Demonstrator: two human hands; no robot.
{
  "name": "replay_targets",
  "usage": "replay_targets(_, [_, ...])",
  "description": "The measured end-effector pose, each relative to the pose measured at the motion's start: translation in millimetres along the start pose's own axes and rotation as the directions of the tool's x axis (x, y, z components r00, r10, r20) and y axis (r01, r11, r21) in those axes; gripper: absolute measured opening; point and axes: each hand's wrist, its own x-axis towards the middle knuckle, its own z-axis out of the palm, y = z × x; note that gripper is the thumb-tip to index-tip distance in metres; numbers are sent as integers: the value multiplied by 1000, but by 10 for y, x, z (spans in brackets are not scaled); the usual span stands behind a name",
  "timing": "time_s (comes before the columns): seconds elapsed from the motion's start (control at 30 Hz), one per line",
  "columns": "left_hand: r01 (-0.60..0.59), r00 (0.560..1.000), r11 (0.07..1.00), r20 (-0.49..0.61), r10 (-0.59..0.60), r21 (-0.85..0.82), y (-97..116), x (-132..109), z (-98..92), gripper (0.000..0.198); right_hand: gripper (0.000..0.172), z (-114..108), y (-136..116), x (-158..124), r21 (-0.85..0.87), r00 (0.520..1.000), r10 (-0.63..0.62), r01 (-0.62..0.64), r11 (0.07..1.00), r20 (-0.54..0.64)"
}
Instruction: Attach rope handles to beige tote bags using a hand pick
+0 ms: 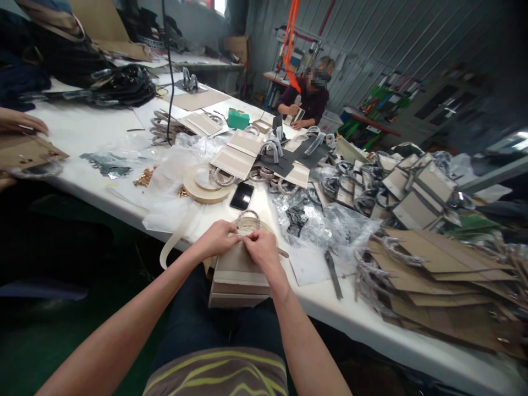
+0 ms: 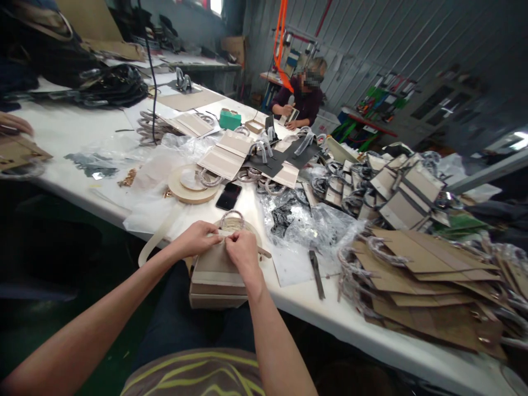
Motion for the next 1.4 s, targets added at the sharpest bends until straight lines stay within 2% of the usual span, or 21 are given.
replay_targets(0.13, [3, 1000, 998, -22, -5, -61, -102, -17, 47, 31, 21, 19, -2, -24, -5, 1000, 3, -3, 1000, -2])
replay_targets(0.23, [-26, 999, 989, -39, 20, -148, 62, -71, 24, 30, 20, 21, -23, -13, -14, 999, 29, -29, 999, 19])
replay_targets(0.33, [-69, 995, 950, -88, 44, -304, 453, -203, -221, 36, 17, -17, -52, 11, -63, 998, 65, -65, 996, 6])
replay_targets(0.43, [-144, 963, 933, -262, 56, -330, 810, -394, -629, 40, 21, -59, -68, -52, -105, 999, 7, -3, 994, 32])
replay_targets(0.5, [-119, 949, 916, -315, -9, -382, 891, -534, -831, 42, 25, -36, -63, -190, -137, 996, -87, 86, 987, -3])
replay_targets(0.57, [-72, 949, 865, -301, -94, -496, 833, -671, -883, 45, 27, 45, -35, -383, -211, 975, -204, 181, 961, -91])
replay_targets(0.63, [-29, 953, 780, -253, -167, -625, 697, -795, -782, 49, 33, 165, 14, -572, -296, 943, -308, 261, 919, -126])
replay_targets(0.7, [5, 956, 674, -194, -219, -739, 554, -905, -588, 53, 45, 286, 61, -708, -358, 925, -367, 312, 880, -99])
replay_targets(0.8, [60, 964, 517, -84, -252, -854, 417, -1030, -280, 57, 50, 405, 106, -789, -406, 919, -386, 323, 855, -82])
replay_targets(0.87, [97, 967, 461, -27, -255, -882, 376, -1077, -129, 57, 50, 442, 126, -795, -423, 912, -398, 325, 846, -96])
replay_targets(1.0, [123, 968, 477, -2, -252, -870, 342, -1109, 0, 55, 48, 475, 171, -799, -421, 886, -443, 352, 836, -139])
replay_targets(1.13, [60, 966, 537, -86, -243, -841, 315, -1148, 20, 51, 40, 414, 231, -819, -353, 862, -475, 395, 848, -176])
replay_targets(1.2, [5, 955, 571, -166, -247, -821, 291, -1181, 65, 49, 36, 299, 255, -839, -241, 853, -490, 444, 863, -181])
replay_targets(1.27, [-28, 942, 600, -222, -251, -800, 257, -1212, 155, 48, 33, 122, 250, -862, -76, 860, -449, 444, 893, -241])
replay_targets(1.33, [-9, 939, 620, -219, -265, -785, 227, -1230, 276, 50, 30, -93, 194, -868, 103, 886, -339, 387, 916, -316])
replay_targets(1.4, [39, 939, 628, -185, -288, -777, 213, -1228, 393, 53, 28, -304, 92, -839, 269, 926, -227, 311, 912, -300])
